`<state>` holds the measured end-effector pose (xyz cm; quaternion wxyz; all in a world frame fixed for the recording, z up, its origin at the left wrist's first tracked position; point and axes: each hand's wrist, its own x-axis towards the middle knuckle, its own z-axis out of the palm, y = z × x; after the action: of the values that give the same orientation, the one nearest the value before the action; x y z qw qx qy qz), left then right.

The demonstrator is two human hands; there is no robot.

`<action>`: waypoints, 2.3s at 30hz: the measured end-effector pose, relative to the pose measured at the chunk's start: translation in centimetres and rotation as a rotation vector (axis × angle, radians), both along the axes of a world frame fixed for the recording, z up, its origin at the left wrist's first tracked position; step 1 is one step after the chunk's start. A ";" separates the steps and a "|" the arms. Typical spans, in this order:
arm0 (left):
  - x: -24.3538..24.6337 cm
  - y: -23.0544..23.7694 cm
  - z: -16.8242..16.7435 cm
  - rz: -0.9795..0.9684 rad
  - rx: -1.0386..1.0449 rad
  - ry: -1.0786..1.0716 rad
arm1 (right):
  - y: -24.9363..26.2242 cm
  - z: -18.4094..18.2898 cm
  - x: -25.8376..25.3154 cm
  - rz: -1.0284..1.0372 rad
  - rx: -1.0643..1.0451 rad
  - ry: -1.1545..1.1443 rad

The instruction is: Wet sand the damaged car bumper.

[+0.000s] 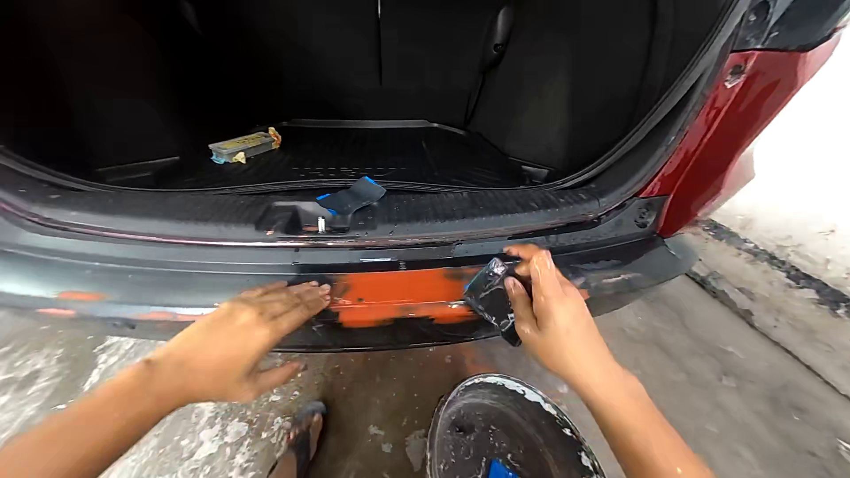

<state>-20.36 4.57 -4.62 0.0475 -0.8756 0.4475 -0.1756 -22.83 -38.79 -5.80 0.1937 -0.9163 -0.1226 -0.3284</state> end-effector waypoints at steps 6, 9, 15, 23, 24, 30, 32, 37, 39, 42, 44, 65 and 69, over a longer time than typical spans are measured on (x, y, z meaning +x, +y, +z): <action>5.8 6.4 7.1 0.032 -0.124 -0.138 | -0.3 -3.0 2.3 -0.116 -0.146 -0.077; 10.8 8.8 8.4 0.194 -0.210 -0.102 | 3.6 -4.4 0.7 -0.178 -0.172 0.012; 16.3 11.1 5.4 0.472 -0.335 0.065 | 7.1 -5.6 -1.0 -0.034 -0.374 0.045; 16.5 11.2 5.0 0.496 -0.339 0.095 | 17.7 -5.3 -1.8 -0.213 -0.244 0.109; 16.5 11.2 4.9 0.496 -0.341 0.098 | 21.0 -5.6 -2.1 -0.124 -0.269 0.096; 16.0 11.1 5.0 0.481 -0.349 0.080 | 13.6 -6.0 -1.6 -0.175 -0.245 0.032; 16.1 11.0 5.2 0.497 -0.338 0.082 | 12.7 -5.3 -1.4 -0.344 -0.218 0.081; 16.0 10.8 4.9 0.511 -0.329 0.090 | 25.7 -5.4 -1.4 -0.054 -0.299 0.079; 16.0 10.9 4.9 0.511 -0.327 0.091 | 23.8 -5.2 -0.8 0.043 -0.321 0.063; 16.3 10.7 5.1 0.516 -0.328 0.089 | 18.3 -5.0 -0.2 -0.142 -0.289 0.053; 16.2 10.6 5.0 0.536 -0.325 0.098 | 20.7 -4.8 -0.7 -0.221 -0.261 0.113; 16.1 10.3 5.0 0.565 -0.342 0.124 | 26.9 -4.7 -1.4 -0.226 -0.277 0.177; 15.9 10.4 5.3 0.554 -0.346 0.125 | 27.0 -4.4 -0.9 -0.012 -0.324 0.124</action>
<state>-4.43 14.94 0.68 -0.0835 -0.9682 0.1579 -0.1752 -23.78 -11.83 -10.25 0.0487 -0.9548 -0.1564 -0.2482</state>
